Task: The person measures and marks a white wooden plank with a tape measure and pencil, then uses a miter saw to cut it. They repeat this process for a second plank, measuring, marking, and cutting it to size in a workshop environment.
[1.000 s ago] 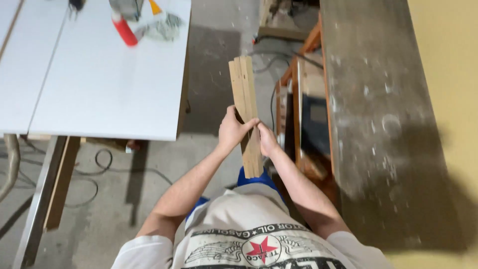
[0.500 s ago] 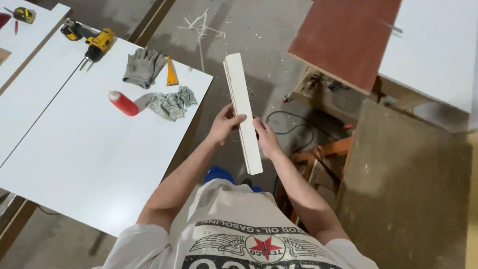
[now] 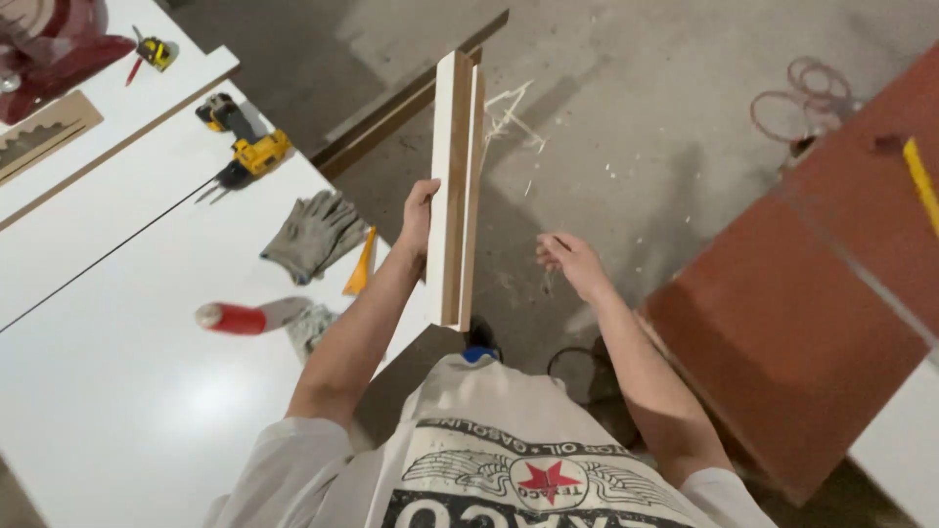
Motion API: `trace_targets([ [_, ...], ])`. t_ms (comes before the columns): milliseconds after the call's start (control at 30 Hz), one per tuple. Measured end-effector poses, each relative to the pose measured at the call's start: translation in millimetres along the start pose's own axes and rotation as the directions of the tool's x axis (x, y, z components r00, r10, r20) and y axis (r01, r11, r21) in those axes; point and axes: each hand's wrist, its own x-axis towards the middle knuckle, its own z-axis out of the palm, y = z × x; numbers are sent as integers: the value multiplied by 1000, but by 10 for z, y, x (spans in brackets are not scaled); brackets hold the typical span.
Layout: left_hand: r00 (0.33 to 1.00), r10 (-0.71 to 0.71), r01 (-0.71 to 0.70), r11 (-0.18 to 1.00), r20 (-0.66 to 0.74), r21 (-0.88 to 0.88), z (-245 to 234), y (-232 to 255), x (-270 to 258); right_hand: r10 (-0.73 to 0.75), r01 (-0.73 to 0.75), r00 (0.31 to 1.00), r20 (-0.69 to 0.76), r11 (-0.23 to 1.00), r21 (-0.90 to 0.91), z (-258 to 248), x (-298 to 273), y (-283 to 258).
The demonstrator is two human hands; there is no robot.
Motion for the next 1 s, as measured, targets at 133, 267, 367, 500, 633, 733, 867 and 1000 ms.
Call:
trace_targets([
  [133, 1000, -7, 10, 993, 27, -119, 665, 493, 293, 80, -81, 997, -15, 994, -72, -933, 621, -74],
  [267, 997, 58, -65, 989, -60, -130, 978, 865, 763, 177, -178, 983, -45, 984, -12, -1640, 1576, 239],
  [367, 987, 102, -113, 990, -122, -83, 1005, 1049, 1215, 196, -195, 980, 38, 981, -20, -1579, 2566, 169],
  [500, 915, 301, -205, 920, -267, 335, 1339, 1181, 1852, 109, -71, 962, 252, 985, -156, -1016, 3588, -750],
  [633, 825, 523, -297, 726, -216, 620, 1761, 1090, 3154, 14, 26, 856, 516, 997, -70, -1145, 4514, -1812],
  [733, 889, 413, -167, 693, -196, 701, 2608, 1284, 3785, 14, -59, 838, 546, 996, 65, -1485, 5573, -1870],
  [867, 946, 306, -120, 636, -107, 762, 3050, 1475, 4754, 109, -186, 870, 481, 976, 116, -2039, 6422, -2037],
  [1000, 941, 242, 93, 483, -235, 871, 3641, 2091, 5117, 125, -174, 878, 463, 983, 65, -2099, 7455, -2154],
])
